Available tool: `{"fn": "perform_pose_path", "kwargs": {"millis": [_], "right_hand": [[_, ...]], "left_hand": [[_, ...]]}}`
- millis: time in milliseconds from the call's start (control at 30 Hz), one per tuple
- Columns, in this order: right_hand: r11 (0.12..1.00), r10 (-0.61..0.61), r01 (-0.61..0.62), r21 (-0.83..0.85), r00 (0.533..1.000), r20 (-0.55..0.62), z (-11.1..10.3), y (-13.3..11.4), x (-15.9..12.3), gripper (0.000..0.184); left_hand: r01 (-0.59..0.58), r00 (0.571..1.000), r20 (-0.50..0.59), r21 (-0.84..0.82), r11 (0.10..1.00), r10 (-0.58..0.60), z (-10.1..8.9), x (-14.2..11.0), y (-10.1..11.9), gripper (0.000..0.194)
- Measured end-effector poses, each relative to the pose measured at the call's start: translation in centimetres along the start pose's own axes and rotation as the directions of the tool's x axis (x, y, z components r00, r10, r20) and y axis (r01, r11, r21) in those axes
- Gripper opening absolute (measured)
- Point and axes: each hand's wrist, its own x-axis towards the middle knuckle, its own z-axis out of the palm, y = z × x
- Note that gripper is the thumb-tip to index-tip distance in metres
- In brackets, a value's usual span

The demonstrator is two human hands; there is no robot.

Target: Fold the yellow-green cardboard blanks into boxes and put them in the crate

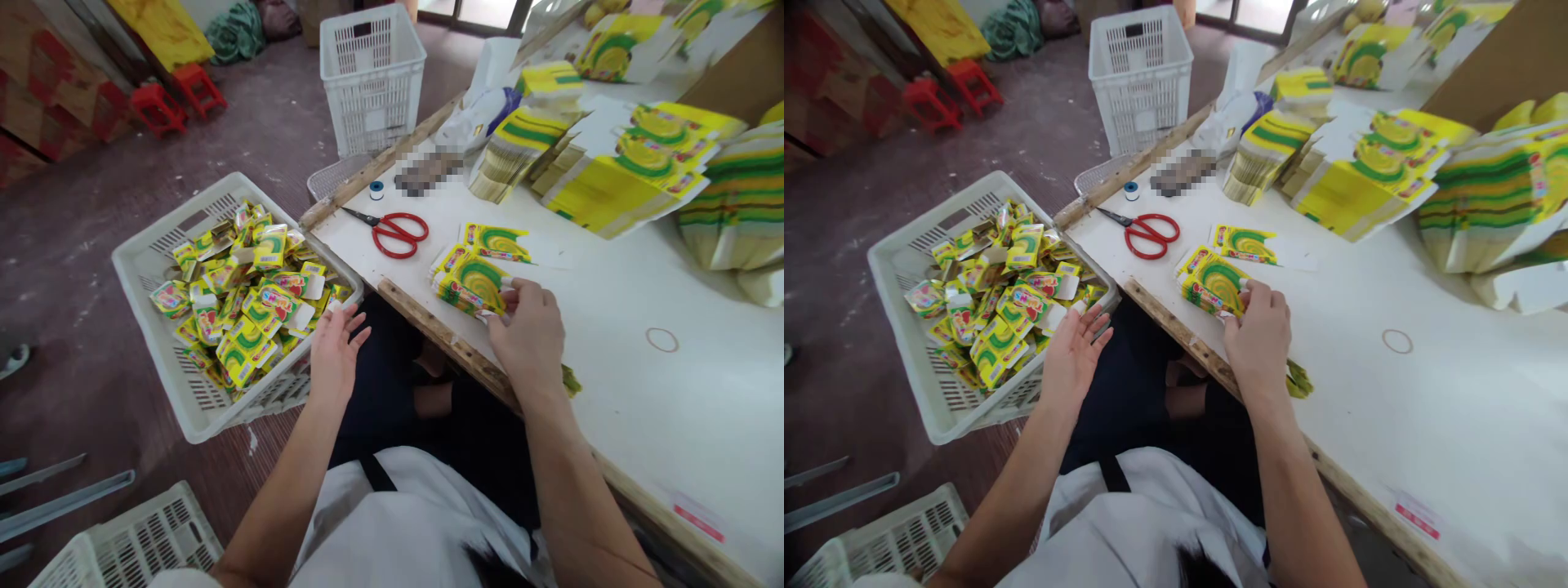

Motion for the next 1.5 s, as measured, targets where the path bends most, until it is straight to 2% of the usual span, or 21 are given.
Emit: {"fn": "perform_pose_path", "kwargs": {"millis": [67, 200, 267, 333, 400, 467, 533, 600, 700, 867, 1067, 1133, 1267, 1333, 1400, 1500], "right_hand": [[0.998, 0.037, -0.036, 0.058, 0.999, -0.028, -0.3, -0.2, 0.0, 0.043], [0.958, 0.120, -0.097, 0.270, 0.990, -0.069, -1.2, -0.9, -0.3, 0.050], [0.898, 0.127, -0.100, 0.430, 0.991, -0.036, -1.7, -2.0, -1.0, 0.054], [0.799, 0.064, -0.089, 0.595, 0.996, 0.063, -2.1, -3.4, -2.2, 0.055], [0.688, -0.044, -0.121, 0.715, 0.977, 0.208, -2.2, -5.1, -3.7, 0.053], [0.585, -0.116, -0.195, 0.787, 0.940, 0.320, -1.9, -6.6, -5.2, 0.048], [0.487, -0.130, -0.260, 0.834, 0.923, 0.363, -1.3, -7.8, -6.3, 0.044], [0.426, -0.102, -0.293, 0.856, 0.924, 0.367, -0.7, -8.4, -7.1, 0.044], [0.452, -0.048, -0.303, 0.839, 0.931, 0.362, -0.1, -8.5, -7.3, 0.048], [0.568, -0.005, -0.283, 0.773, 0.938, 0.347, -0.4, -7.5, -6.7, 0.048], [0.616, 0.050, -0.325, 0.718, 0.925, 0.376, -0.6, -7.1, -6.7, 0.048], [0.555, 0.017, -0.335, 0.761, 0.920, 0.393, -0.6, -7.1, -6.7, 0.050], [0.365, -0.115, -0.359, 0.859, 0.898, 0.424, -0.9, -7.0, -6.6, 0.059], [0.364, -0.148, -0.373, 0.854, 0.881, 0.448, -1.2, -7.1, -6.5, 0.063], [0.401, -0.182, -0.377, 0.835, 0.860, 0.476, -1.6, -7.4, -6.7, 0.065], [0.426, -0.266, -0.358, 0.831, 0.828, 0.493, -1.9, -8.1, -7.2, 0.068]], "left_hand": [[-0.026, 0.996, 0.091, 0.040, 0.999, 0.023, 0.1, -0.4, -0.5, 0.037], [-0.017, 0.964, 0.265, 0.121, 0.993, -0.015, 0.6, -1.6, -1.2, 0.051], [-0.025, 0.938, 0.345, 0.130, 0.991, -0.022, 1.2, -2.3, -1.5, 0.061], [-0.054, 0.915, 0.404, 0.094, 0.994, 0.012, 2.1, -2.7, -1.6, 0.072], [-0.087, 0.908, 0.416, 0.046, 0.995, 0.060, 3.0, -2.9, -1.4, 0.076], [-0.107, 0.919, 0.386, 0.043, 0.993, 0.082, 3.7, -3.0, -0.7, 0.073], [-0.134, 0.934, 0.342, 0.074, 0.988, 0.101, 3.9, -3.0, 0.0, 0.071], [-0.193, 0.936, 0.316, 0.087, 0.977, 0.157, 3.7, -3.0, 0.3, 0.067], [-0.260, 0.912, 0.349, 0.085, 0.962, 0.216, 3.1, -3.0, -0.2, 0.063], [-0.273, 0.877, 0.458, 0.227, 0.935, 0.145, 2.8, -3.3, -2.1, 0.058], [-0.463, 0.837, 0.480, 0.369, 0.806, 0.262, 2.1, -3.7, -3.0, 0.061], [-0.445, 0.848, 0.460, 0.348, 0.825, 0.263, 2.1, -3.5, -3.0, 0.061], [-0.301, 0.893, 0.401, 0.199, 0.933, 0.203, 2.9, -3.1, -2.4, 0.064], [-0.233, 0.901, 0.410, 0.172, 0.957, 0.145, 3.4, -3.1, -1.9, 0.065], [-0.190, 0.912, 0.395, 0.155, 0.970, 0.115, 3.7, -3.1, -1.4, 0.061], [-0.175, 0.948, 0.288, 0.109, 0.978, 0.138, 3.9, -3.2, -0.9, 0.055]]}}
